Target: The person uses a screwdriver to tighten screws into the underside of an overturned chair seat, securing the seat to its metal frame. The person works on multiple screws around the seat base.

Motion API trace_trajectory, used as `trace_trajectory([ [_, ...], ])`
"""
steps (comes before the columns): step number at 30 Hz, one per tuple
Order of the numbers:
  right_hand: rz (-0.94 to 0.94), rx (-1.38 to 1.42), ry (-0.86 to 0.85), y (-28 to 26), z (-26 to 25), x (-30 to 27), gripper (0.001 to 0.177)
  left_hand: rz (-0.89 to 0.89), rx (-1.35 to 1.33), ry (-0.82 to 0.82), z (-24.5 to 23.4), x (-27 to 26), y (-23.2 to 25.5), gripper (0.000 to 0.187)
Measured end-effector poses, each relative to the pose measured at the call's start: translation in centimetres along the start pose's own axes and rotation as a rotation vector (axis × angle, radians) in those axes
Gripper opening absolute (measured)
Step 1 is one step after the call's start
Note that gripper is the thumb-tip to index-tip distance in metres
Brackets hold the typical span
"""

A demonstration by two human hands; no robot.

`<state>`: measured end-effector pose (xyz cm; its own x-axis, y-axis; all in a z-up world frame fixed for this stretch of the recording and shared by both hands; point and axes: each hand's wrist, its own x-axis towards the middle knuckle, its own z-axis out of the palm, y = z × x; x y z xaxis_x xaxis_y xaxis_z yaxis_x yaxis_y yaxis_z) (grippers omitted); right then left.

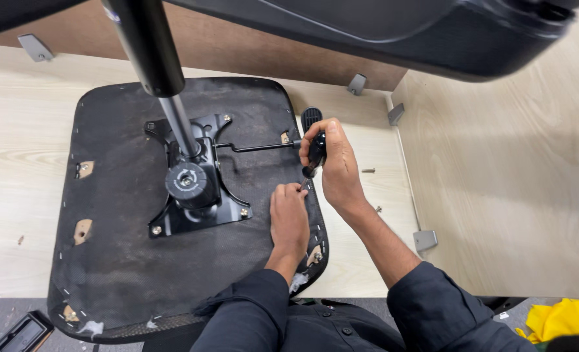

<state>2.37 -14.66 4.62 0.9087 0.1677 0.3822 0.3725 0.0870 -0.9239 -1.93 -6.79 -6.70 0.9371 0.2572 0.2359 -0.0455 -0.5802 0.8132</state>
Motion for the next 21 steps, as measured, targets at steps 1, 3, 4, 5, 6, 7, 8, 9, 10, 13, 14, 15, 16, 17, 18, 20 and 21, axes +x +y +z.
trace_trajectory([
  [1, 0.01, 0.002, 0.025, 0.2, 0.2, 0.1, 0.044, 0.017, -0.018, 0.004, 0.1, 0.1, -0.2, 0.016],
  [3, 0.041, 0.013, 0.06, -0.2, 0.5, 0.6, 0.045, 0.035, -0.049, 0.017, -0.3, 0.3, -0.3, 0.014],
  [4, 0.055, 0.035, 0.084, -0.2, 0.6, 0.7, 0.045, 0.033, -0.07, 0.014, -0.4, 0.3, -0.5, 0.014],
  [5, 0.07, 0.057, 0.107, -0.2, 0.5, 0.8, 0.046, 0.031, -0.092, 0.01, -0.5, 0.5, -0.6, 0.013],
  [6, 0.081, 0.082, 0.128, -0.2, 0.4, 0.8, 0.046, 0.03, -0.113, 0.012, -0.6, 0.6, -0.8, 0.013],
  [7, 0.074, 0.086, 0.139, -0.3, 0.3, 0.5, 0.044, 0.06, -0.137, -0.012, -0.8, 0.6, -0.9, 0.014],
  [8, 0.062, 0.096, 0.148, -0.4, 0.4, 0.5, 0.042, 0.093, -0.158, -0.032, -1.4, 0.8, -1.1, 0.015],
  [9, 0.05, 0.105, 0.158, -0.5, 0.7, 0.5, 0.04, 0.126, -0.177, -0.051, -2.1, 1.0, -1.3, 0.015],
  [10, 0.034, 0.09, 0.153, -0.3, 0.9, 0.4, 0.036, 0.121, -0.174, -0.092, -2.6, 1.4, -1.4, 0.017],
  [13, -0.004, 0.034, 0.15, 0.2, 1.1, 0.1, 0.029, 0.078, -0.177, -0.22, -3.6, 2.3, -1.5, 0.022],
  [14, -0.012, 0.016, 0.146, 0.2, 1.3, 0.0, 0.029, 0.043, -0.177, -0.257, -4.0, 2.2, -1.3, 0.023],
  [15, -0.019, -0.002, 0.142, 0.1, 1.4, 0.0, 0.028, 0.008, -0.178, -0.294, -4.4, 2.2, -1.1, 0.025],
  [16, -0.031, 0.013, 0.135, 0.1, 1.4, -0.1, 0.028, 0.102, -0.189, -0.234, -4.6, 2.0, -1.0, 0.025],
  [17, -0.044, 0.028, 0.128, 0.1, 1.4, -0.1, 0.028, 0.196, -0.201, -0.174, -4.7, 1.9, -0.9, 0.024],
  [18, -0.056, 0.044, 0.118, 0.0, 1.5, -0.1, 0.027, 0.289, -0.213, -0.111, -4.8, 1.7, -0.9, 0.023],
  [20, -0.071, 0.035, 0.147, -0.1, 1.5, -0.4, 0.028, 0.211, -0.205, -0.156, -4.9, 1.9, -1.0, 0.022],
  [21, -0.078, 0.029, 0.163, -0.2, 1.4, -0.5, 0.029, 0.172, -0.201, -0.179, -4.9, 2.0, -1.0, 0.022],
])
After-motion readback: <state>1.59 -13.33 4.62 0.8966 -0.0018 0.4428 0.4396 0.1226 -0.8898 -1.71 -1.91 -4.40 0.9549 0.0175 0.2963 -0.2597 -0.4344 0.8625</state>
